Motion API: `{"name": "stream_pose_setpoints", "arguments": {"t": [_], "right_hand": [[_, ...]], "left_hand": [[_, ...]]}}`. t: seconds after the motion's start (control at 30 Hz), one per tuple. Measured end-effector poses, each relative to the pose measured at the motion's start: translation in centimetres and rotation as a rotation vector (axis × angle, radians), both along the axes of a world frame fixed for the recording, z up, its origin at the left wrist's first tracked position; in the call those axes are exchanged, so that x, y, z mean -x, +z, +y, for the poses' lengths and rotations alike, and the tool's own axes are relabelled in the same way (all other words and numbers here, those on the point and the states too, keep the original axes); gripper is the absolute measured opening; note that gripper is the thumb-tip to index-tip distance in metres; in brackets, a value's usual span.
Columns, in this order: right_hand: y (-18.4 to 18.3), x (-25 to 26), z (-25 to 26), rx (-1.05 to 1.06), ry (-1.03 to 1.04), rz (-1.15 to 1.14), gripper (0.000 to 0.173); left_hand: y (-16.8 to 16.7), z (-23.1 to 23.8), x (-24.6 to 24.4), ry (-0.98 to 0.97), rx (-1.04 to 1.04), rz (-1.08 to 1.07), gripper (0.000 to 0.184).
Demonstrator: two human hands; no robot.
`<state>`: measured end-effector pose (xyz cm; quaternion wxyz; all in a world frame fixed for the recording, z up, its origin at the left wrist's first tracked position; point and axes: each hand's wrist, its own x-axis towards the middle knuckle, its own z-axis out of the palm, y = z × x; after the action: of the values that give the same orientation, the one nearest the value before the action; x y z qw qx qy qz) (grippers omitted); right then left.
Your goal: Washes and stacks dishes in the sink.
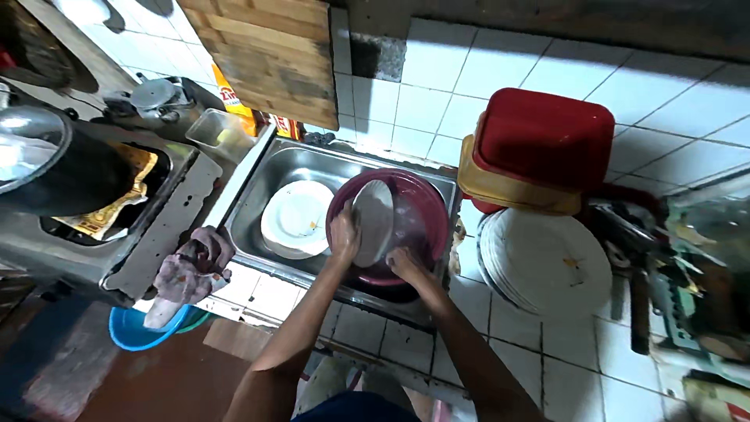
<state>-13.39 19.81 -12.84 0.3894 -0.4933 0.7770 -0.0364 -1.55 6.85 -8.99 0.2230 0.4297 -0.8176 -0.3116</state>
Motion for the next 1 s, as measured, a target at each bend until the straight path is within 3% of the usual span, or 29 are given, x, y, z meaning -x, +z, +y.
{"name": "stream_pose_setpoints", "arguments": {"t": [0.07,0.13,0.2,0.3,0.37,0.47,0.57,0.67,0.83,0.93,1.0], "right_hand": [[-1.6,1.0,-0.1,-0.071,0.078,-0.027,0.03],[-1.0,2.2,-0.2,-0.138,0.077,0.037,0.033],[0.2,3.5,-1.1,-0.166,-0.019,0.157,0.038],[-2.2,4.1,-3.4,-0.104,-0.183,0.29,0.044],[-3.5,1.9,-4.3,-0.056,-0.167,0.263,0.053],[-3.2,-1.5,-2.4,0.025,0.078,0.093,0.064],[-1.5,1.4,0.1,-0.009,0.147,0.16,0.058],[-3.3,5.6,-2.6,-0.131,0.072,0.358,0.076],[-5.8,2.3,-9.1,-0.114,-0.117,0.225,0.051],[-7.8,0.5,-7.9,0.065,0.044,0.16,0.053],[-7.3,2.4,-5.7,0.081,0.173,0.197,0.06]], "left_hand": [[-2.2,-0.9,0.8,0.026,-0.156,0.015,0.039],[-4.7,-2.2,1.4,0.044,-0.358,0.049,0.046],[-7.3,-3.6,1.9,0.092,-0.578,0.104,0.052],[-9.8,-4.7,2.1,0.133,-0.775,0.203,0.047],[-10.6,-5.0,2.5,0.13,-0.804,0.237,0.045],[-11.6,-5.6,3.5,0.155,-0.8,0.187,0.045],[-12.1,-5.8,3.6,0.099,-0.782,0.127,0.044],[-11.0,-4.6,3.5,0.115,-0.862,0.106,0.043],[-12.0,-4.9,4.7,0.203,-0.883,0.121,0.042],[-11.2,-5.2,4.5,0.135,-0.871,-0.022,0.041],[-11.1,-5.3,4.4,0.101,-0.85,-0.02,0.039]]}}
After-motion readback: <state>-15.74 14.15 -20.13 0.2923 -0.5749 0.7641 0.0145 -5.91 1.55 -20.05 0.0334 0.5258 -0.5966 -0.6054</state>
